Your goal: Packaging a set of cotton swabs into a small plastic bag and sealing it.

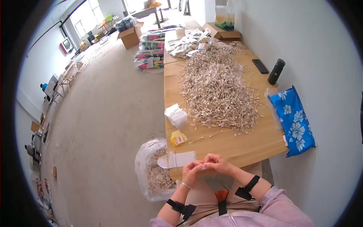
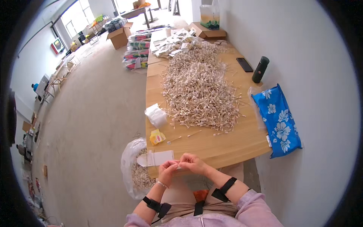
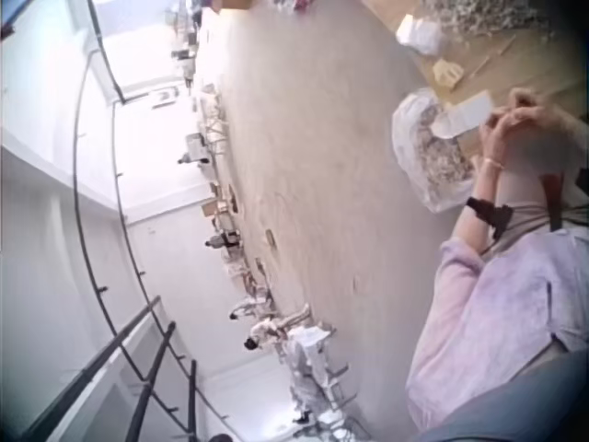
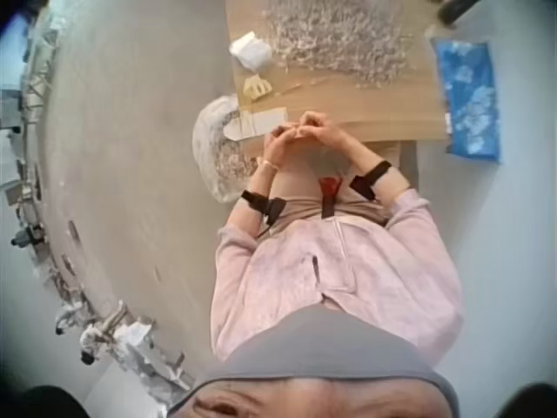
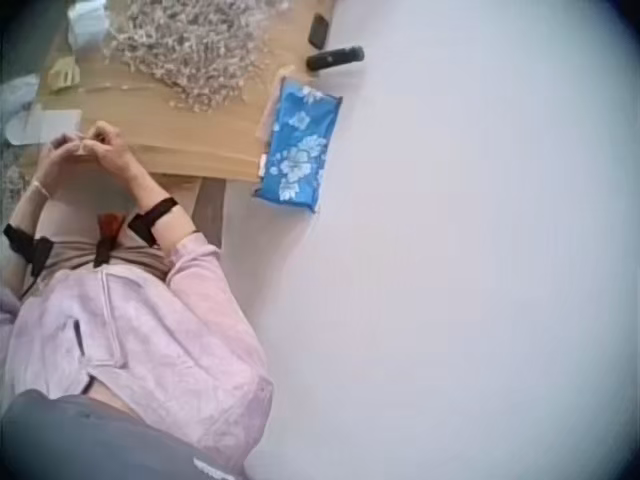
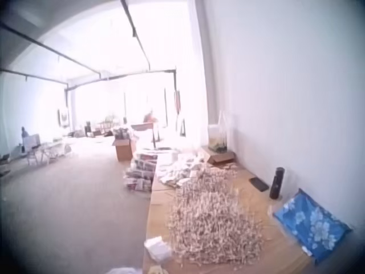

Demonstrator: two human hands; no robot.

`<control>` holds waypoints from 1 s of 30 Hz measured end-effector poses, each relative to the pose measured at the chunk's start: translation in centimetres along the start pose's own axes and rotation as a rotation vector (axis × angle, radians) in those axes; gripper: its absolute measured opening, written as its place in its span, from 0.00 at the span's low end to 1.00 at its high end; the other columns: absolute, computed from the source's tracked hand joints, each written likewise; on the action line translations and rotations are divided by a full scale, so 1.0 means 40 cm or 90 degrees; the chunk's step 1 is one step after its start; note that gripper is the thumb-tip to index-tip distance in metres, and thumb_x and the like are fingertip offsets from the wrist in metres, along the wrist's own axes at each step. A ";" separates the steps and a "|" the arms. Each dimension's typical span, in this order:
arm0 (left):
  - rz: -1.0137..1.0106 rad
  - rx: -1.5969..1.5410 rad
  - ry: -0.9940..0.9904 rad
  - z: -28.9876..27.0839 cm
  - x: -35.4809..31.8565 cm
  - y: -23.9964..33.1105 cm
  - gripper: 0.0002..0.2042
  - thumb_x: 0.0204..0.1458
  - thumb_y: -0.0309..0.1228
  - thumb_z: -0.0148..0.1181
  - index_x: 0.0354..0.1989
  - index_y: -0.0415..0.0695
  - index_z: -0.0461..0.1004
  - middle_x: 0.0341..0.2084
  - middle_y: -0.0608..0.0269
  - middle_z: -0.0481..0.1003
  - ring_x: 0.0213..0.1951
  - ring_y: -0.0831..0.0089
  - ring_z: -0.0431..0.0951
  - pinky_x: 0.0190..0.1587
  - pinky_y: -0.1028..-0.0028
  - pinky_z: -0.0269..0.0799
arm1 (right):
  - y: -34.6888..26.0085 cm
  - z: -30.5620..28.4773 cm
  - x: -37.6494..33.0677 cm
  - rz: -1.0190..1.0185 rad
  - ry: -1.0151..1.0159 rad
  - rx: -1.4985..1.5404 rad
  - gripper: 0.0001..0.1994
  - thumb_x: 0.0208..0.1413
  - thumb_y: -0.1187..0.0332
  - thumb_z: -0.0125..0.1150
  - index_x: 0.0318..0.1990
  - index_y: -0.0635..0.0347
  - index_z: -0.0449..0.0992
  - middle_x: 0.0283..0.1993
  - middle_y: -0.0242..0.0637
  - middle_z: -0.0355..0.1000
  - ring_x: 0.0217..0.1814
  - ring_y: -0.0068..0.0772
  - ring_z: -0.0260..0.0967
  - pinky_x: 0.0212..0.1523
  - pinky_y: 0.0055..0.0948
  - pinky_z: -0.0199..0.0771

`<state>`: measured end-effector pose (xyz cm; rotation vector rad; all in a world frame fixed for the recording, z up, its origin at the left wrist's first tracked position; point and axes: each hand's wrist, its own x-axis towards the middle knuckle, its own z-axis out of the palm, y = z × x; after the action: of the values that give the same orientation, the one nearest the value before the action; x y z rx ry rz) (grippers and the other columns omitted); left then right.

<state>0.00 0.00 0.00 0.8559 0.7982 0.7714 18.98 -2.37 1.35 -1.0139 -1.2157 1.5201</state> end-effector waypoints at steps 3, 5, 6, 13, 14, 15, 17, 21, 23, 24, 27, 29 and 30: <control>0.038 0.015 0.008 -0.022 0.054 -0.003 0.11 0.55 0.31 0.60 0.43 0.37 0.72 0.40 0.61 0.76 0.42 0.76 0.73 0.46 0.76 0.69 | -0.011 -0.005 0.044 -0.060 0.042 -0.043 0.05 0.55 0.70 0.61 0.31 0.59 0.72 0.28 0.25 0.68 0.31 0.15 0.63 0.31 0.20 0.66; 0.040 0.010 0.110 -0.015 0.056 -0.004 0.12 0.56 0.29 0.58 0.47 0.39 0.71 0.41 0.61 0.75 0.40 0.77 0.73 0.45 0.77 0.69 | -0.045 -0.004 0.046 -0.057 0.150 -0.172 0.05 0.56 0.70 0.60 0.30 0.60 0.73 0.25 0.24 0.69 0.28 0.15 0.63 0.29 0.21 0.66; 0.073 -0.010 0.109 0.011 0.051 -0.003 0.12 0.57 0.28 0.57 0.48 0.39 0.71 0.42 0.61 0.75 0.42 0.77 0.73 0.46 0.76 0.70 | -0.059 -0.026 0.033 -0.057 0.206 -0.194 0.05 0.56 0.70 0.60 0.30 0.60 0.73 0.24 0.25 0.69 0.27 0.14 0.63 0.27 0.20 0.66; 0.356 0.443 0.104 0.044 -0.030 0.084 0.24 0.47 0.20 0.64 0.55 0.43 0.68 0.49 0.59 0.72 0.54 0.71 0.71 0.55 0.71 0.69 | -0.138 -0.025 0.029 0.144 0.246 0.042 0.07 0.58 0.69 0.59 0.28 0.58 0.73 0.21 0.30 0.70 0.14 0.16 0.61 0.12 0.19 0.57; 0.356 0.443 0.106 0.055 -0.039 0.095 0.24 0.47 0.20 0.64 0.55 0.43 0.68 0.49 0.59 0.72 0.54 0.71 0.71 0.55 0.71 0.69 | -0.135 -0.019 0.028 0.174 0.238 0.082 0.08 0.58 0.69 0.59 0.27 0.57 0.73 0.20 0.29 0.69 0.14 0.16 0.60 0.12 0.18 0.56; 0.419 0.507 0.094 0.084 -0.048 0.116 0.24 0.44 0.20 0.66 0.53 0.44 0.70 0.49 0.59 0.73 0.55 0.69 0.71 0.55 0.69 0.68 | -0.129 -0.020 0.025 0.205 0.232 0.120 0.08 0.58 0.68 0.59 0.27 0.57 0.72 0.20 0.28 0.69 0.14 0.16 0.60 0.12 0.18 0.55; 0.481 0.574 0.089 0.109 -0.063 0.139 0.24 0.41 0.20 0.68 0.51 0.44 0.73 0.49 0.59 0.74 0.55 0.68 0.71 0.56 0.67 0.68 | -0.127 -0.005 0.019 0.247 0.209 0.159 0.09 0.58 0.68 0.59 0.26 0.56 0.71 0.19 0.28 0.67 0.14 0.16 0.58 0.12 0.18 0.53; 0.463 0.487 0.011 0.110 -0.070 0.137 0.17 0.39 0.21 0.70 0.41 0.45 0.79 0.45 0.60 0.77 0.52 0.67 0.74 0.58 0.65 0.66 | -0.096 0.021 0.013 0.302 0.139 0.248 0.10 0.57 0.68 0.59 0.24 0.54 0.69 0.17 0.27 0.64 0.13 0.15 0.55 0.11 0.18 0.49; 0.414 0.434 -0.013 0.100 -0.069 0.130 0.16 0.39 0.22 0.70 0.39 0.44 0.79 0.44 0.60 0.78 0.51 0.67 0.75 0.58 0.65 0.65 | -0.095 0.026 0.008 0.336 0.115 0.246 0.10 0.57 0.68 0.58 0.25 0.54 0.69 0.17 0.27 0.64 0.12 0.15 0.55 0.10 0.18 0.48; 0.348 0.426 -0.025 0.096 -0.069 0.133 0.15 0.39 0.22 0.70 0.39 0.44 0.80 0.43 0.60 0.78 0.50 0.66 0.75 0.59 0.65 0.65 | -0.100 0.030 0.006 0.369 0.093 0.246 0.10 0.57 0.68 0.57 0.25 0.53 0.68 0.16 0.27 0.63 0.12 0.16 0.54 0.10 0.19 0.48; 0.310 0.463 -0.050 0.078 -0.068 0.135 0.17 0.40 0.22 0.70 0.41 0.43 0.79 0.43 0.60 0.79 0.48 0.67 0.77 0.60 0.65 0.63 | -0.111 0.039 -0.013 0.412 0.080 0.191 0.09 0.57 0.68 0.56 0.26 0.53 0.68 0.15 0.27 0.62 0.11 0.16 0.53 0.09 0.19 0.48; 0.345 0.511 -0.066 0.062 -0.063 0.129 0.18 0.41 0.21 0.69 0.44 0.43 0.78 0.43 0.60 0.78 0.47 0.68 0.77 0.60 0.65 0.63 | -0.082 0.017 -0.029 0.430 0.075 0.149 0.08 0.58 0.66 0.55 0.27 0.54 0.68 0.14 0.27 0.62 0.11 0.16 0.55 0.09 0.19 0.50; 0.347 0.573 -0.045 0.044 -0.064 0.121 0.18 0.41 0.20 0.67 0.45 0.43 0.77 0.40 0.60 0.79 0.46 0.67 0.77 0.58 0.66 0.66 | -0.071 0.012 -0.034 0.448 0.072 0.089 0.08 0.59 0.65 0.55 0.28 0.54 0.69 0.14 0.28 0.63 0.11 0.17 0.57 0.10 0.19 0.51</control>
<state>-0.95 -0.60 5.64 1.9526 0.8594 0.8415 19.29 -3.51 4.30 -1.5006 -0.6787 2.0058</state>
